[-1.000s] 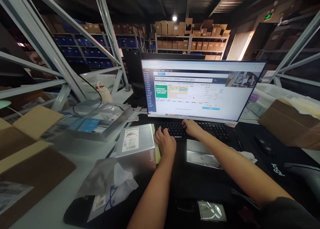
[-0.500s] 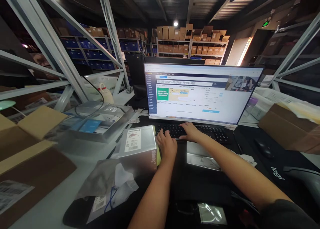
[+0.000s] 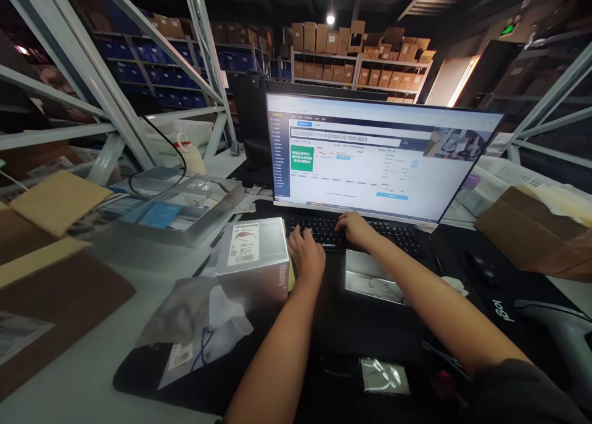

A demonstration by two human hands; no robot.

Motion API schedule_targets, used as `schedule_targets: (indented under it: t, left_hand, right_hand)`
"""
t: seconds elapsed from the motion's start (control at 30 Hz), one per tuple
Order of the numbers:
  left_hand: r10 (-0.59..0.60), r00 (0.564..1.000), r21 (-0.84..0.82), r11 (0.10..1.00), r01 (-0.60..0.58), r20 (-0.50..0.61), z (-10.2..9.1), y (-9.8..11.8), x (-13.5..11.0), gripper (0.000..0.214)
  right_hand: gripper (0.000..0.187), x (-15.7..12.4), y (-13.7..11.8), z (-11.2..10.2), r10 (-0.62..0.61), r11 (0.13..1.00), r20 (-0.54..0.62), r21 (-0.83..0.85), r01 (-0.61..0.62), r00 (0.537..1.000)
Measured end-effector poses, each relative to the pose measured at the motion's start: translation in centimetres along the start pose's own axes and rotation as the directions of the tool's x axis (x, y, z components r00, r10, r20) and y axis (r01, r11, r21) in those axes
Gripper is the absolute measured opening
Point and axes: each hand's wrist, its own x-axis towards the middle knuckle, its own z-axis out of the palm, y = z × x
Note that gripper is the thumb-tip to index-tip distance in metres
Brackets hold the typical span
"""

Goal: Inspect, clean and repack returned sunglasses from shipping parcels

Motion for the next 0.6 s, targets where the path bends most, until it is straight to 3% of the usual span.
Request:
schedule_targets:
  t: [0.3, 0.6]
  left_hand:
    - [-0.027, 1.0, -0.026, 0.999, 0.027, 0.009, -0.1, 0.2, 0.1, 0.04]
    - [-0.03, 1.0, -0.028, 0.999, 0.03, 0.007, 0.0, 0.2, 0.0, 0.042]
  right_hand:
    - [0.008, 0.3, -0.3, 0.8, -0.085, 0.996, 0.049, 0.035, 0.084, 0.995]
    - [0.028, 0.1, -1.0, 0.9, -0.064, 0.998, 0.078, 0.031, 0.062, 0.995]
